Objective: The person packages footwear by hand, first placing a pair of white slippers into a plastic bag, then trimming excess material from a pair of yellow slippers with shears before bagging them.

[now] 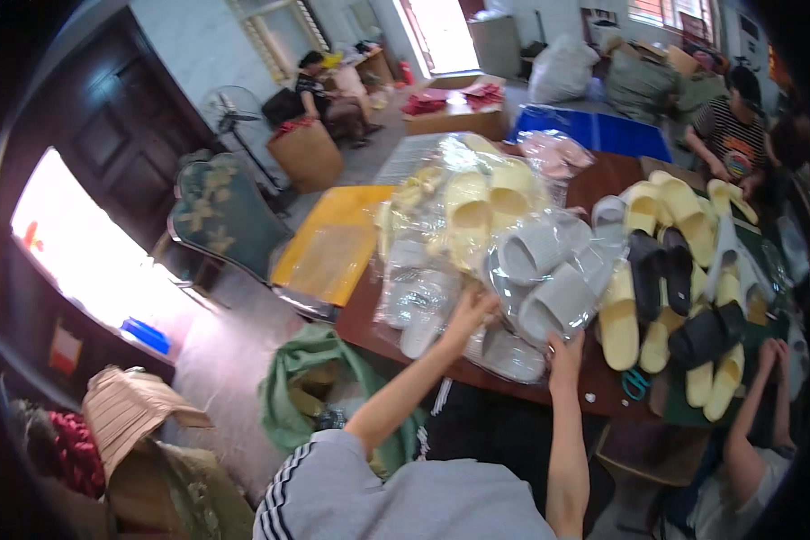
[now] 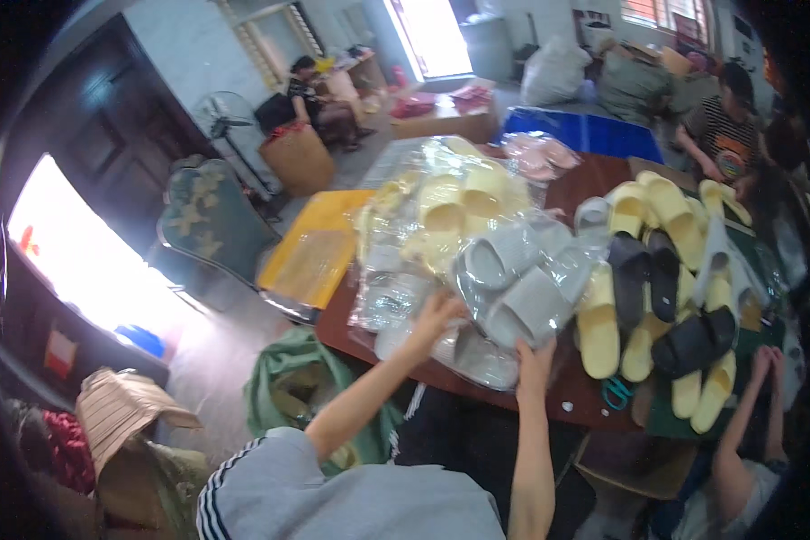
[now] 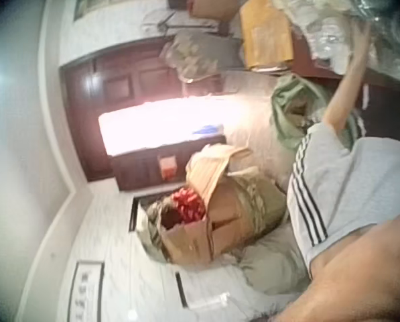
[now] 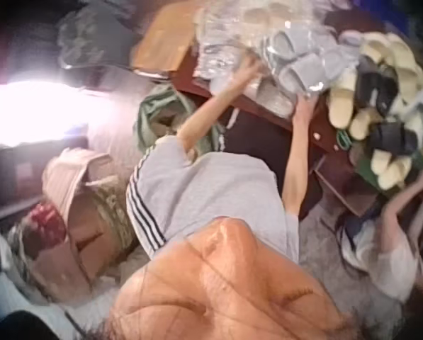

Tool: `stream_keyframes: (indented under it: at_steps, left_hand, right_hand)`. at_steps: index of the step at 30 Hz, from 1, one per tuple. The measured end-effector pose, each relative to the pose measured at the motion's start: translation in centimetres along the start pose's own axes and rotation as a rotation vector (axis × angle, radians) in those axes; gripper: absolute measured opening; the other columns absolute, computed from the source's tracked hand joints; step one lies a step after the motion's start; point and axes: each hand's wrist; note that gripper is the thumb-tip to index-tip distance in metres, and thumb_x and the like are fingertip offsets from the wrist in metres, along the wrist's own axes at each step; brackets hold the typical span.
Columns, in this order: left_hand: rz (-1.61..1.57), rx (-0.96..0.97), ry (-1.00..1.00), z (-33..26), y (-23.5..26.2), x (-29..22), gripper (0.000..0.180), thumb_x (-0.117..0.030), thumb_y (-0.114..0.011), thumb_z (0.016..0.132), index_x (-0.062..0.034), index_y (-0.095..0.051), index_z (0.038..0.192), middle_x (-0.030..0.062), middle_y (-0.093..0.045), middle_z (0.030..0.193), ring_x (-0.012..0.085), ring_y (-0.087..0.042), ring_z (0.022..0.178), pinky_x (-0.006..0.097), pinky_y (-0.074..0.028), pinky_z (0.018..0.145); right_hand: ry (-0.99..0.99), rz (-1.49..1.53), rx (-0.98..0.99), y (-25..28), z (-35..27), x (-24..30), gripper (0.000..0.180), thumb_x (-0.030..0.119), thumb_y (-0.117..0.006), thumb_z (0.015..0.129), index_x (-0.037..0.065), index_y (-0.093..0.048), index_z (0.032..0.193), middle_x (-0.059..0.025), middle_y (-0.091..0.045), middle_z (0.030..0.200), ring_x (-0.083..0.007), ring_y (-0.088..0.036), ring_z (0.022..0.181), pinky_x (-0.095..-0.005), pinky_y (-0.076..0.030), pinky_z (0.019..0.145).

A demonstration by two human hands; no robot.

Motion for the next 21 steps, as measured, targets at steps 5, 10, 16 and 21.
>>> stream_keyframes:
  at_steps: [5, 10, 16, 21]
  left_hand:
    - [-0.410, 0.190, 0.195, -5.0, 2.8, 5.1, 0.070, -0.046, -0.064, 0.094, -0.0071, -0.039, 0.147, 0.0089, -0.057, 0.136, 0.0252, -0.054, 0.123, 0.045, -0.042, 0.107]
    - [-0.560, -0.016, 0.566, -9.4, 0.4, 3.7, 0.047, -0.036, -0.059, 0.097, -0.0099, -0.051, 0.135, 0.0151, -0.060, 0.129, 0.0339, -0.061, 0.115, 0.051, -0.047, 0.104]
    - [-0.558, 0.118, 0.703, -10.2, 7.0, 5.0, 0.049, -0.039, -0.062, 0.095, -0.0039, -0.055, 0.129, 0.0188, -0.064, 0.121, 0.0342, -0.064, 0.109, 0.050, -0.053, 0.095]
    - [-0.475, 0.166, 0.764, -11.9, 11.8, 8.4, 0.049, -0.034, -0.062, 0.097, 0.0003, -0.056, 0.132, 0.0194, -0.065, 0.124, 0.0332, -0.065, 0.109, 0.047, -0.052, 0.099]
  right_hand:
    - [-0.022, -0.280, 0.102, -0.6, -10.5, -2.2, 0.087, 0.008, -0.073, 0.083, -0.004, -0.020, 0.151, -0.0240, -0.039, 0.148, -0.0311, -0.041, 0.136, -0.0395, -0.031, 0.115]
    - [-0.036, -0.187, 0.132, 0.0, -18.0, -3.1, 0.072, 0.009, -0.076, 0.083, -0.002, -0.028, 0.135, -0.0216, -0.051, 0.131, -0.0282, -0.054, 0.120, -0.0389, -0.045, 0.100]
    - [-0.151, -0.259, 0.633, 3.3, -22.8, -1.4, 0.043, 0.013, -0.070, 0.093, -0.001, -0.050, 0.128, -0.0124, -0.066, 0.113, -0.0181, -0.064, 0.106, -0.0308, -0.052, 0.089]
    - [-0.222, -0.461, 0.863, 8.1, -23.5, 7.3, 0.020, 0.014, -0.067, 0.095, 0.001, -0.070, 0.110, -0.0070, -0.072, 0.106, -0.0130, -0.067, 0.097, -0.0281, -0.053, 0.087]
Point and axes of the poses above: each hand's wrist, its own z-axis towards the middle knuckle, its own y-axis out of the back of the hand, x = y × z
